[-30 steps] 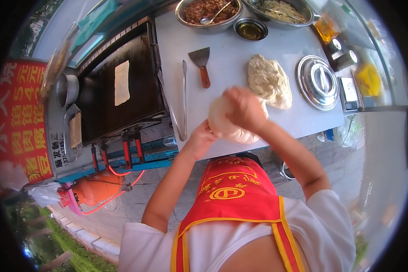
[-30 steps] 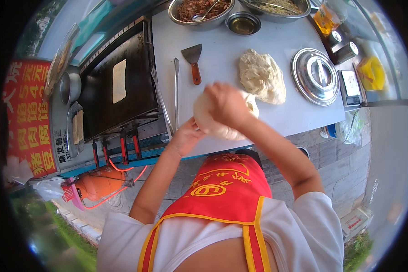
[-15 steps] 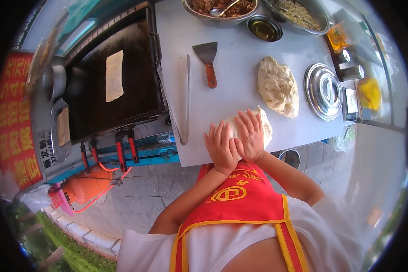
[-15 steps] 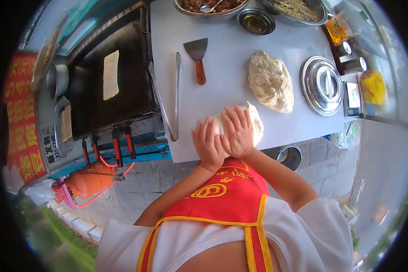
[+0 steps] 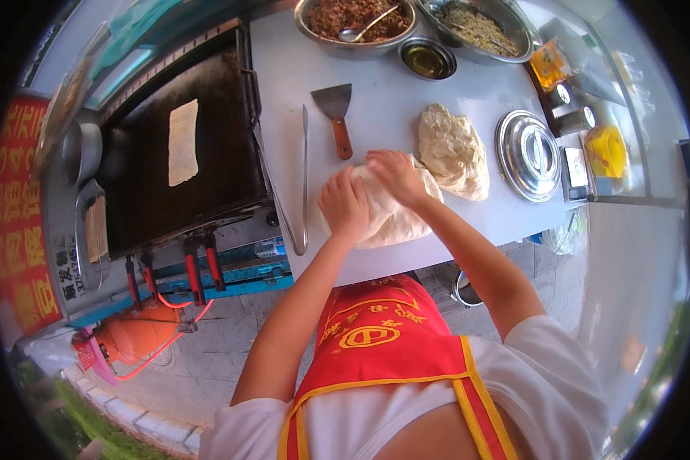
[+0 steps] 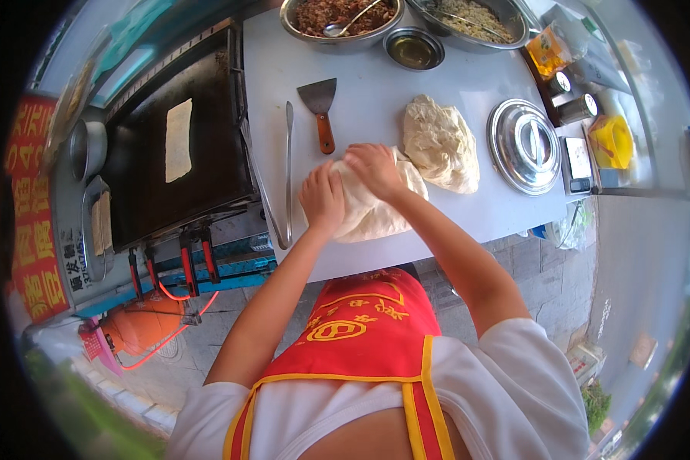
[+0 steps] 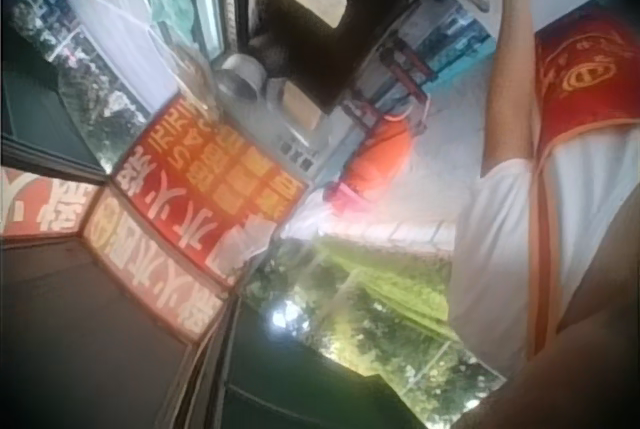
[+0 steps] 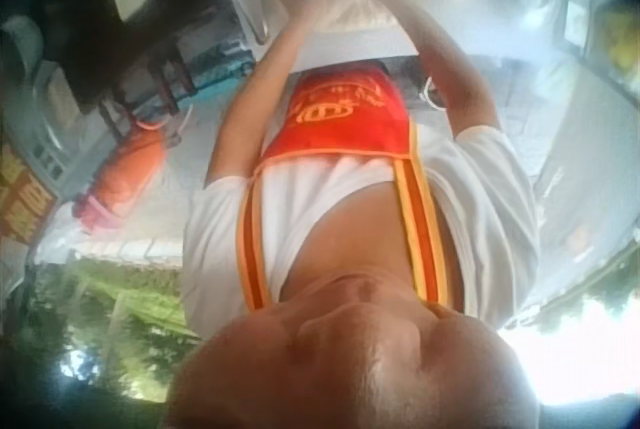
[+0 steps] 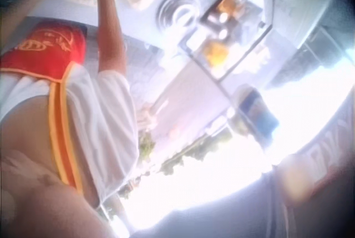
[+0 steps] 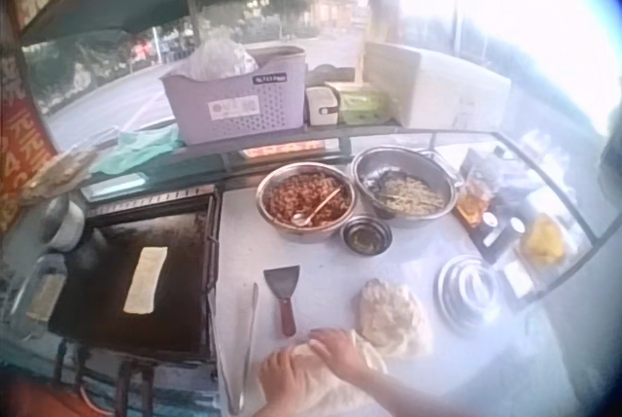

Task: The person prepares dough by kneading it on a table, stretching it, and placing it onto a hot flat-top grill. They also use tongs to manage items on a lower rack of the grill.

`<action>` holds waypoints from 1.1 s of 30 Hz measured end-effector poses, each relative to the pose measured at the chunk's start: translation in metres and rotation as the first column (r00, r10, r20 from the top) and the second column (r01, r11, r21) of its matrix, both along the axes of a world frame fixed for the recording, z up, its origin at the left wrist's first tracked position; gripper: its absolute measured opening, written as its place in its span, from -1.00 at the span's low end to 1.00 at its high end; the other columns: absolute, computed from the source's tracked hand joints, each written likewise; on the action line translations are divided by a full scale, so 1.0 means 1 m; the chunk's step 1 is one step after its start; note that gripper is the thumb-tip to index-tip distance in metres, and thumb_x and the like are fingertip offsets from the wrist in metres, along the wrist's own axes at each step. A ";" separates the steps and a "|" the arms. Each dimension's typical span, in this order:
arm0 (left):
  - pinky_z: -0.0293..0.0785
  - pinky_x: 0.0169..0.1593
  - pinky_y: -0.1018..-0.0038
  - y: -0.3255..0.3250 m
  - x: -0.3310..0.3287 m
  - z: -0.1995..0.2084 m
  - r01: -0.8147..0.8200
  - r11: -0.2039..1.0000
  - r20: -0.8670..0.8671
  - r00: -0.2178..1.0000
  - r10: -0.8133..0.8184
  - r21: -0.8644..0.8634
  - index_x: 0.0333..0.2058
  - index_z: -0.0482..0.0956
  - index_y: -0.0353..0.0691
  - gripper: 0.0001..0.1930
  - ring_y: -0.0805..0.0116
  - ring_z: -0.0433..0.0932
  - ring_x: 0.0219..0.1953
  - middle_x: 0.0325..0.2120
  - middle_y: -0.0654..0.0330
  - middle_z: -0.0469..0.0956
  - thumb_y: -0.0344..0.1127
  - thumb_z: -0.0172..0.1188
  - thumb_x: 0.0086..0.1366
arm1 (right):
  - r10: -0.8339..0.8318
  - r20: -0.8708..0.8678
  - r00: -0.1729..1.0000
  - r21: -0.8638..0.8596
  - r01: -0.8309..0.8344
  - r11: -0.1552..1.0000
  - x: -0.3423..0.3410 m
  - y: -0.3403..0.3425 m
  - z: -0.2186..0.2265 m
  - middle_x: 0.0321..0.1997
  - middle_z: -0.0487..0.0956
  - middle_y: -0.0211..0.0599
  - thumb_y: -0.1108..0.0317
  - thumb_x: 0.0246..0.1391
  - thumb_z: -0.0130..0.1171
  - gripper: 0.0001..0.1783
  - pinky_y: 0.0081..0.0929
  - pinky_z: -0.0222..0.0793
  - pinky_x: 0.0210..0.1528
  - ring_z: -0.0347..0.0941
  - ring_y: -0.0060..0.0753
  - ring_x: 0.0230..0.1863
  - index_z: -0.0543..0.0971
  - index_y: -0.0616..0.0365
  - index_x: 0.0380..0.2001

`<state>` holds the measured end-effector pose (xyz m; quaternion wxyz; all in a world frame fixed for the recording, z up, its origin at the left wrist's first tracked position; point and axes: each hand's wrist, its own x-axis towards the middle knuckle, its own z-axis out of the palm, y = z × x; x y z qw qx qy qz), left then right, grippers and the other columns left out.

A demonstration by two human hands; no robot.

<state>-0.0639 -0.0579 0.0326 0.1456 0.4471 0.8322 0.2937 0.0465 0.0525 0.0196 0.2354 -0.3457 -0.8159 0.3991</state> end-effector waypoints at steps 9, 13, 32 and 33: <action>0.25 0.02 0.08 0.031 -0.010 0.039 0.236 0.970 -0.066 0.970 -0.233 0.053 -0.24 0.62 -0.09 -0.59 0.06 0.51 -0.11 -0.27 0.09 0.60 0.02 -0.15 0.34 | -0.192 0.404 0.894 0.467 -0.021 0.884 0.013 -0.045 0.040 -0.38 0.49 -0.12 0.31 0.02 0.04 -0.81 -0.20 0.28 -0.12 0.36 -0.12 -0.19 0.51 0.19 -0.55; 0.25 0.05 0.08 0.005 0.032 0.065 0.539 0.739 0.022 0.814 -0.581 -0.403 -0.17 0.59 -0.06 -0.72 0.13 0.48 -0.06 -0.17 0.16 0.57 -0.17 -0.06 0.28 | 0.097 0.341 0.935 -0.015 -0.098 0.995 0.076 -0.074 0.098 -0.26 0.50 -0.18 0.45 -0.11 0.12 -0.82 -0.22 0.27 -0.04 0.34 -0.08 -0.11 0.54 0.20 -0.34; 0.05 0.22 0.09 0.010 0.014 0.021 0.340 0.927 0.129 0.924 -0.361 0.159 0.01 0.41 -0.23 -0.61 0.05 0.27 0.14 0.04 0.02 0.37 -0.12 -0.06 0.33 | -0.410 0.112 0.905 -0.011 0.414 0.910 0.060 -0.056 0.019 0.00 0.43 -0.08 0.18 0.01 0.20 -0.45 -0.13 0.20 0.11 0.33 -0.02 0.00 0.38 0.18 0.05; 0.09 0.21 0.12 0.000 0.003 0.031 0.282 0.914 0.251 0.900 -0.357 0.291 0.00 0.41 -0.24 -0.64 0.06 0.28 0.14 0.03 0.01 0.38 -0.16 -0.02 0.32 | -0.450 0.042 0.892 -0.222 0.447 0.866 0.072 -0.066 0.025 0.00 0.43 -0.07 0.19 0.00 0.24 -0.42 -0.15 0.23 0.10 0.34 -0.01 0.00 0.37 0.21 0.06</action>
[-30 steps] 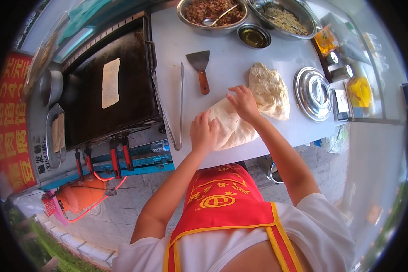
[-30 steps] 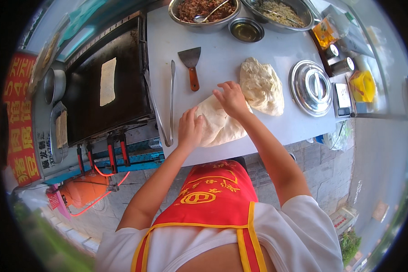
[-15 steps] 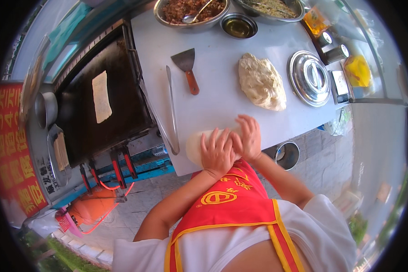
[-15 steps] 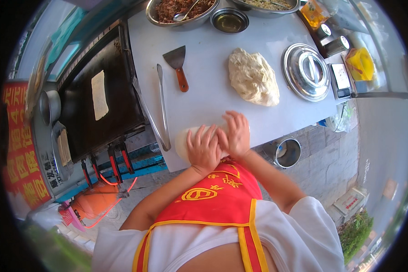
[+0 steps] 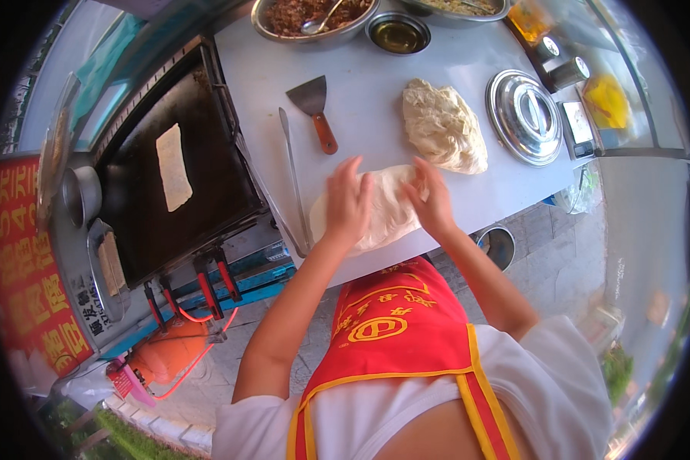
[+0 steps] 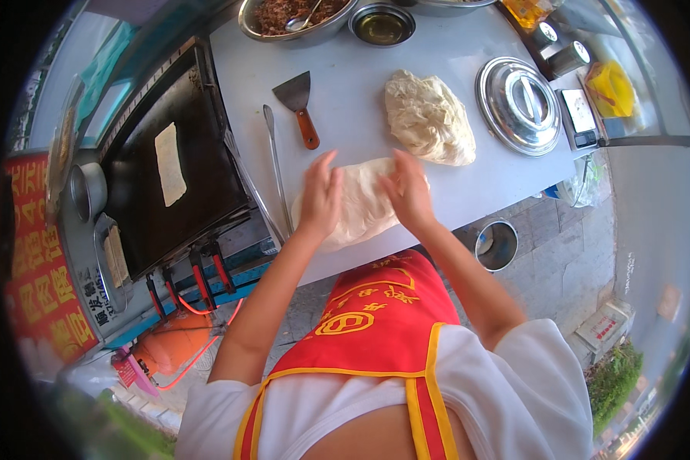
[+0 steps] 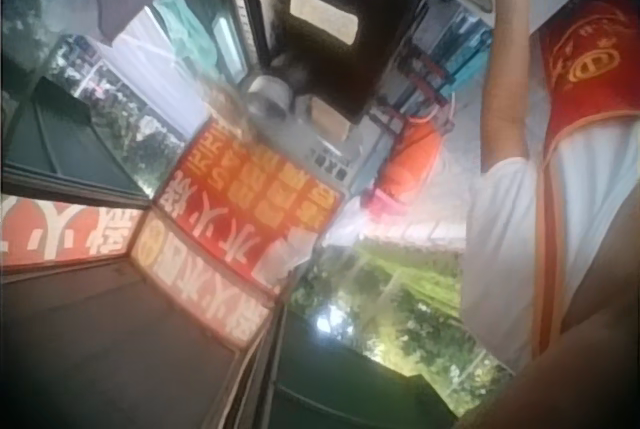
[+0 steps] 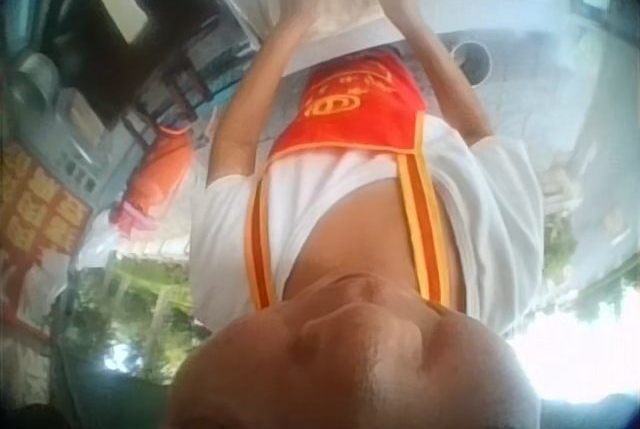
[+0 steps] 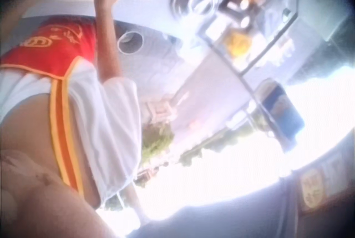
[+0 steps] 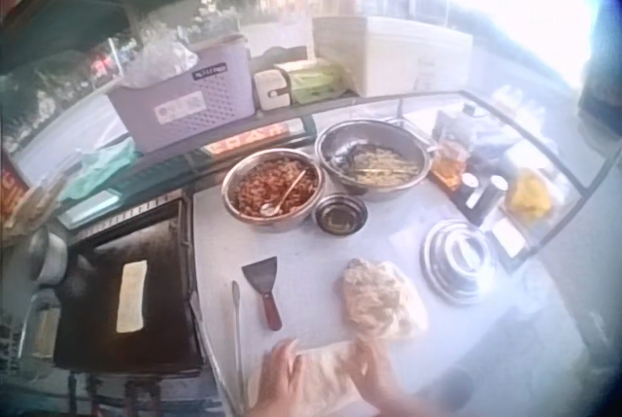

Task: The person prepares dough by kneading it on a table, stretching it, and placing it onto a hot flat-top grill. They also use tongs to manage items on a lower rack of the grill.

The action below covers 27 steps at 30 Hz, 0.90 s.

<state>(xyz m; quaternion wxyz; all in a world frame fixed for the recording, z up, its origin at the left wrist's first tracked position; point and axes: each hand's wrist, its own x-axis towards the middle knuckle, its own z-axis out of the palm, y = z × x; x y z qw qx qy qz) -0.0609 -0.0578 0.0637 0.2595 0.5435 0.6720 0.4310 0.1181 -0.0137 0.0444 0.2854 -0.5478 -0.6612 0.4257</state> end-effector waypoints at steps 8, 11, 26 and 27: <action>0.19 0.17 0.19 -0.068 0.000 -0.041 -0.356 0.846 0.026 0.917 0.398 -0.396 0.11 0.30 -0.33 -0.44 -0.01 0.32 0.09 -0.01 -0.06 0.41 0.05 -0.19 0.39 | -0.055 0.225 0.973 -0.404 0.145 0.903 -0.015 0.026 0.003 -0.20 0.59 -0.04 0.26 -0.32 0.39 -0.40 -0.26 0.44 -0.13 0.53 -0.07 -0.16 0.53 0.24 -0.11; 0.16 0.20 0.25 -0.088 0.021 -0.045 -0.338 0.749 0.280 0.777 0.564 -0.570 0.15 0.25 -0.31 -0.35 0.09 0.31 0.12 0.03 -0.01 0.39 0.18 -0.25 0.38 | 0.175 0.201 0.964 0.142 -0.205 0.968 -0.063 0.031 0.057 -0.34 0.56 -0.16 0.45 -0.36 0.29 -0.69 -0.25 0.45 -0.29 0.48 0.03 -0.33 0.60 0.10 -0.38; -0.14 0.24 -0.20 -0.098 0.032 0.006 -0.011 0.995 -0.465 0.883 0.055 0.096 0.08 0.42 -0.09 -0.55 -0.15 0.16 0.24 0.17 0.04 0.26 -0.09 -0.02 0.25 | 0.297 0.142 0.944 0.335 -0.329 0.883 -0.032 -0.077 0.014 0.22 0.25 0.10 0.19 0.10 -0.02 -0.44 0.02 -0.05 0.29 0.10 0.21 0.27 0.31 0.33 0.10; -0.17 0.25 -0.20 -0.099 0.028 0.002 0.018 0.996 -0.466 0.884 0.028 0.093 0.10 0.40 -0.10 -0.55 -0.17 0.14 0.24 0.18 0.02 0.25 -0.10 -0.04 0.26 | 0.286 0.078 0.955 0.342 -0.295 0.892 -0.032 -0.079 0.007 0.24 0.22 0.16 0.17 0.05 -0.07 -0.37 0.13 -0.16 0.32 0.05 0.30 0.28 0.27 0.35 0.14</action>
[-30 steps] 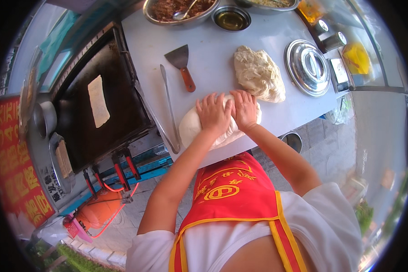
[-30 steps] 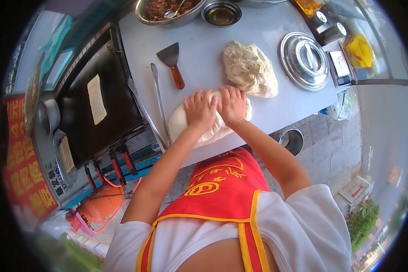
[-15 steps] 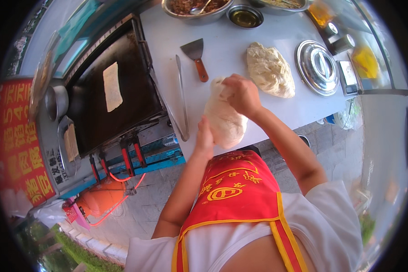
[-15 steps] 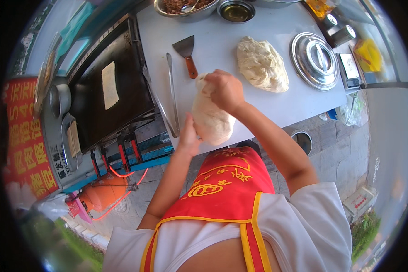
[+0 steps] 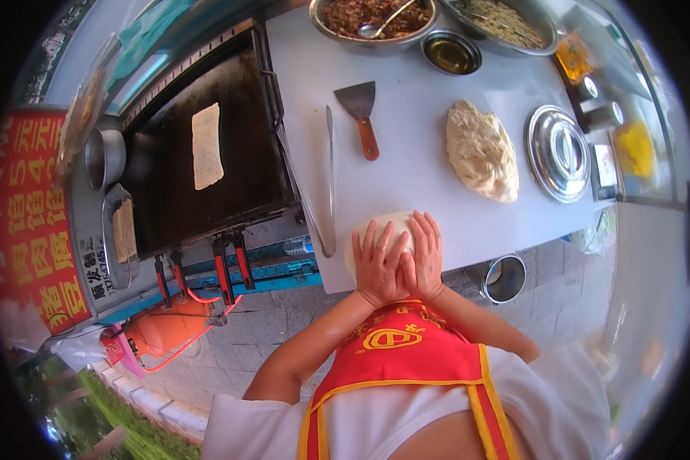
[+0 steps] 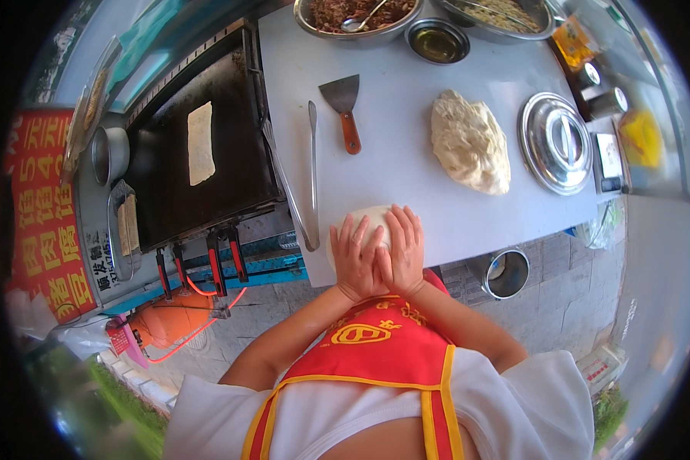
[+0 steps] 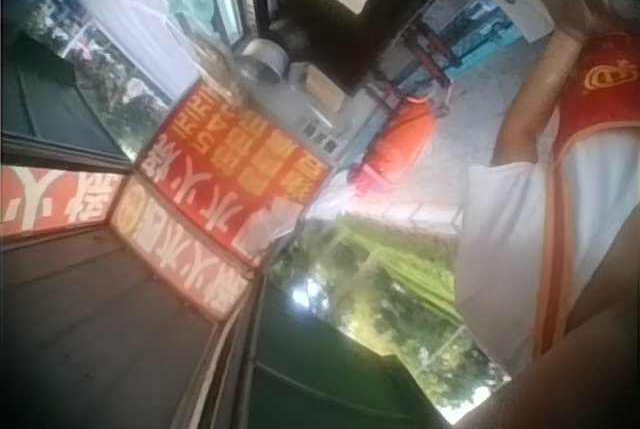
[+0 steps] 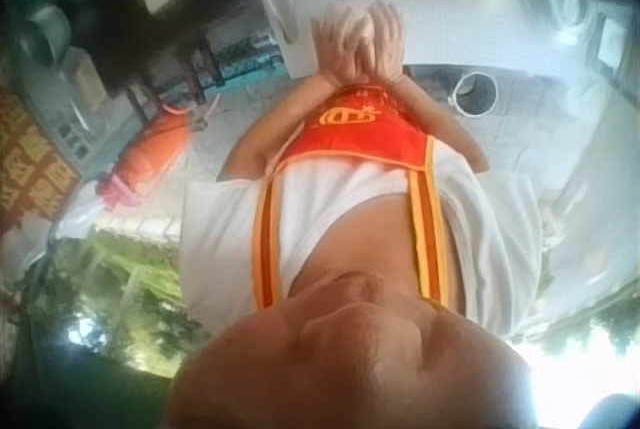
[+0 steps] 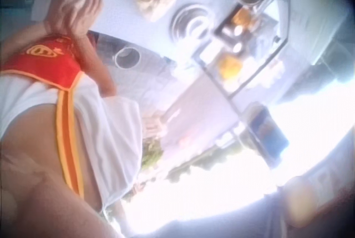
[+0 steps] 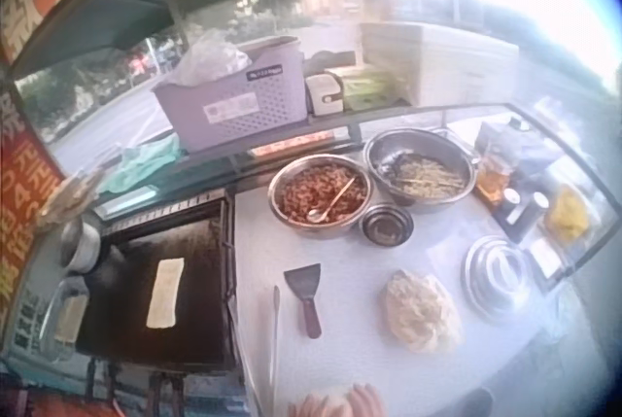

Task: The person prepares dough by kneading it on a table, stretching it, and placing it onto a hot flat-top grill. They also use tongs to manage items on a lower rack of the grill.

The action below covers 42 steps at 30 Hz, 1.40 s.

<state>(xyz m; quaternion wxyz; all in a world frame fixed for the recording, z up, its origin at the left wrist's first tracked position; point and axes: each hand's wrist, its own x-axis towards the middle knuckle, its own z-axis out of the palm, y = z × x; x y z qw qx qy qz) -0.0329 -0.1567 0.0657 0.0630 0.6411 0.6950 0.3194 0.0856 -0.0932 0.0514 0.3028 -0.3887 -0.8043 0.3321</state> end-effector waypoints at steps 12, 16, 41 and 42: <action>0.04 0.15 -0.04 0.110 -0.043 -0.028 -0.123 0.991 -0.116 0.986 0.115 -0.057 0.16 0.30 -0.18 -0.43 -0.10 0.24 0.13 0.13 -0.03 0.27 -0.12 -0.05 0.18 | -0.095 -0.006 0.995 0.085 0.095 0.992 -0.052 0.117 -0.035 -0.16 0.48 -0.02 0.20 -0.01 -0.10 -0.57 -0.09 0.25 -0.05 0.36 0.08 -0.10 0.48 0.23 -0.12; 0.09 0.11 0.03 0.138 -0.043 -0.026 -0.222 0.975 -0.145 0.966 0.215 -0.031 0.15 0.31 -0.17 -0.47 -0.06 0.29 0.06 0.08 -0.01 0.31 -0.15 -0.06 0.20 | -0.098 0.024 0.995 0.053 0.097 0.994 -0.061 0.151 -0.043 -0.28 0.50 -0.04 0.23 0.04 -0.06 -0.70 -0.13 0.31 -0.17 0.38 0.10 -0.22 0.52 0.15 -0.25; 0.27 0.12 0.14 0.152 -0.020 0.039 0.082 0.993 0.270 0.961 -0.056 -0.087 -0.01 0.44 -0.25 -0.66 0.01 0.42 0.00 -0.05 -0.03 0.45 -0.20 -0.07 0.35 | -0.327 0.119 0.938 0.345 0.269 0.899 0.046 0.188 0.022 -0.03 0.50 -0.20 0.13 -0.18 0.35 -0.52 -0.22 0.28 0.01 0.37 -0.08 0.01 0.55 0.18 -0.21; 0.32 0.07 0.20 0.167 -0.014 0.030 0.083 0.989 0.360 0.932 -0.034 -0.122 -0.04 0.45 -0.28 -0.67 0.00 0.45 -0.05 -0.10 -0.04 0.48 -0.20 -0.05 0.35 | -0.438 0.179 0.881 0.338 0.363 0.868 0.052 0.225 0.018 -0.06 0.51 -0.19 0.12 -0.18 0.34 -0.53 -0.20 0.29 -0.01 0.37 -0.07 0.00 0.55 0.15 -0.20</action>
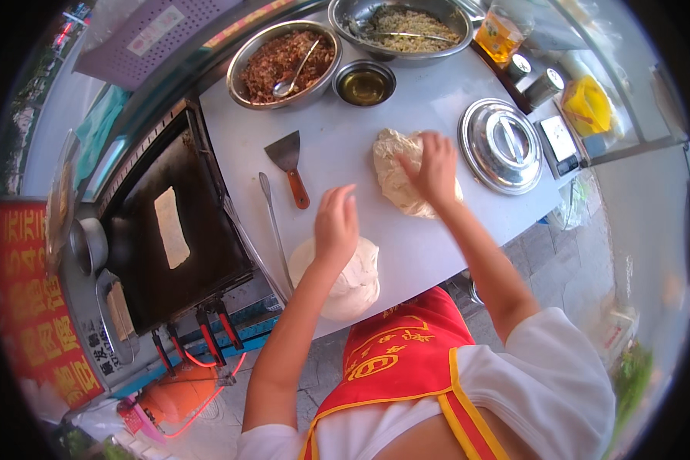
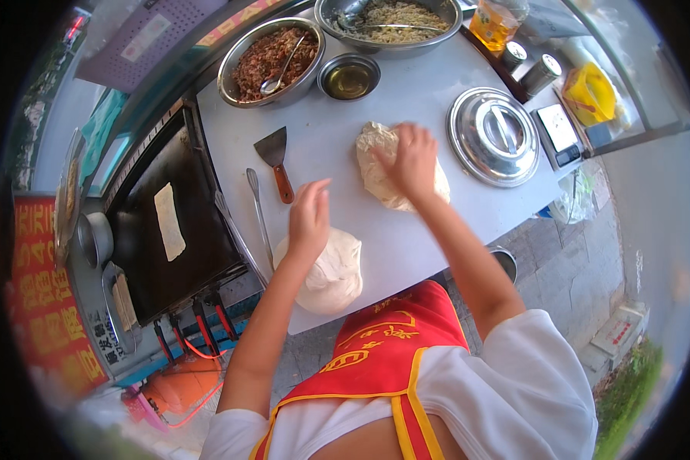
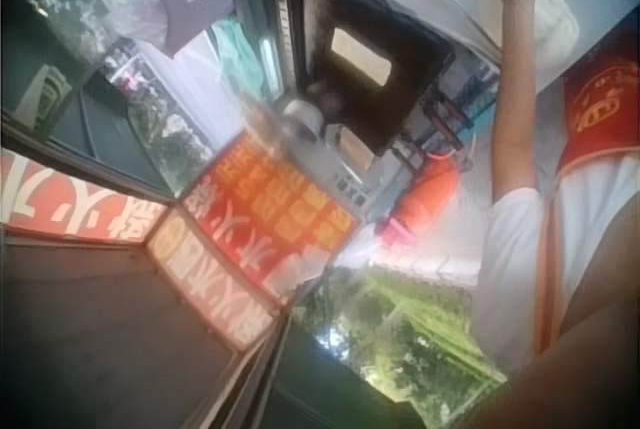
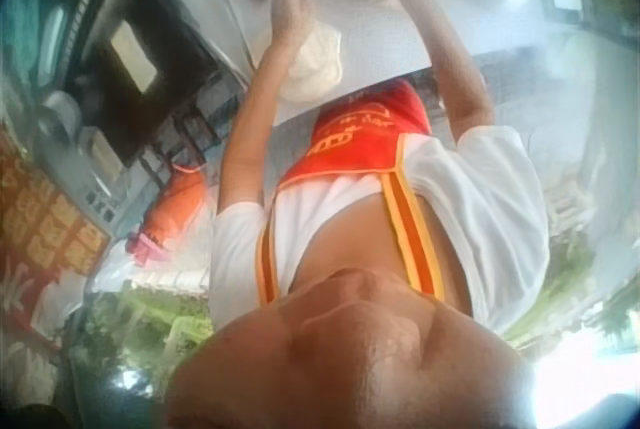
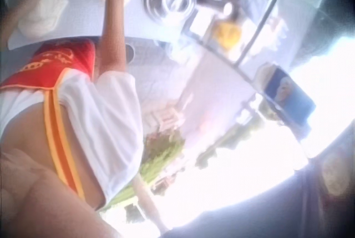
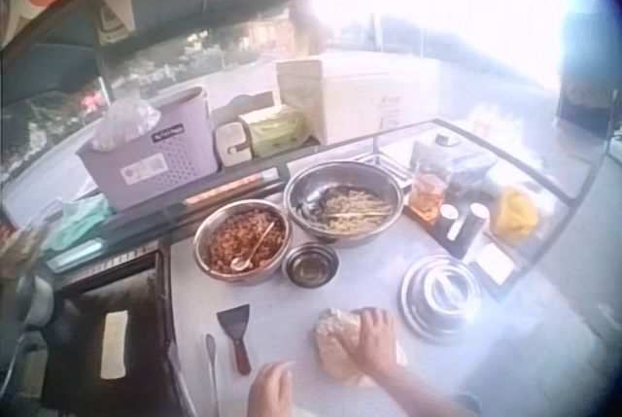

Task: The person prepares dough by kneading it on a table, stretching it, and placing it onto a hot flat-top grill. They also use tongs to manage items on a lower rack of the grill.

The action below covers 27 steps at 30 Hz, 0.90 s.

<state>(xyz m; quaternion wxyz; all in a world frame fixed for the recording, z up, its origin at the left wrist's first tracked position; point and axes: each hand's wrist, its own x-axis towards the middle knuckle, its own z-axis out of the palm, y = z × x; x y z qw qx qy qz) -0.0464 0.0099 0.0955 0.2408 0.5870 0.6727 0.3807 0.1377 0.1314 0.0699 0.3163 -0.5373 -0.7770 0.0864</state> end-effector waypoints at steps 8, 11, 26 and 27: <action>0.42 -0.04 0.24 0.143 0.022 -0.104 -0.222 0.952 0.462 0.836 0.296 -0.208 -0.10 0.51 -0.30 -0.56 -0.01 0.54 -0.14 -0.18 -0.08 0.56 -0.01 -0.05 0.35 | 0.699 0.065 0.712 -0.431 -0.612 0.663 0.018 0.063 -0.009 -0.19 0.49 -0.25 0.33 -0.28 0.24 -0.63 -0.22 0.32 -0.06 0.33 -0.02 -0.05 0.59 -0.07 -0.25; 0.42 -0.05 0.26 0.110 0.055 -0.094 0.236 0.930 0.327 0.935 -0.138 -0.282 -0.13 0.54 -0.28 -0.56 0.01 0.55 -0.16 -0.19 0.00 0.58 0.01 -0.03 0.33 | 0.812 -0.298 0.501 -0.117 -0.864 0.490 0.078 0.021 0.023 -0.32 0.44 -0.26 0.47 -0.30 0.19 -0.69 -0.19 0.34 -0.10 0.36 -0.07 -0.16 0.55 0.07 -0.33; 0.11 0.14 0.04 0.052 0.171 -0.058 -0.477 0.871 -0.461 0.751 0.473 0.116 0.07 0.39 -0.27 -0.55 -0.05 0.37 0.02 0.03 0.00 0.41 -0.17 -0.12 0.28 | 0.651 -0.175 0.739 -0.118 -0.672 0.731 0.061 0.036 -0.038 -0.03 0.41 0.06 0.20 0.00 0.05 -0.51 0.02 0.19 0.12 0.29 0.20 0.02 0.40 0.29 -0.03; 0.17 0.08 0.07 0.060 0.161 -0.064 -0.492 0.861 -0.423 0.758 0.497 0.129 0.05 0.41 -0.23 -0.57 -0.04 0.39 -0.04 -0.01 0.03 0.43 -0.17 -0.10 0.26 | 0.653 -0.187 0.734 -0.114 -0.676 0.728 0.050 0.045 -0.039 -0.08 0.44 0.03 0.20 0.00 0.05 -0.53 -0.03 0.24 0.08 0.32 0.17 -0.04 0.43 0.28 -0.06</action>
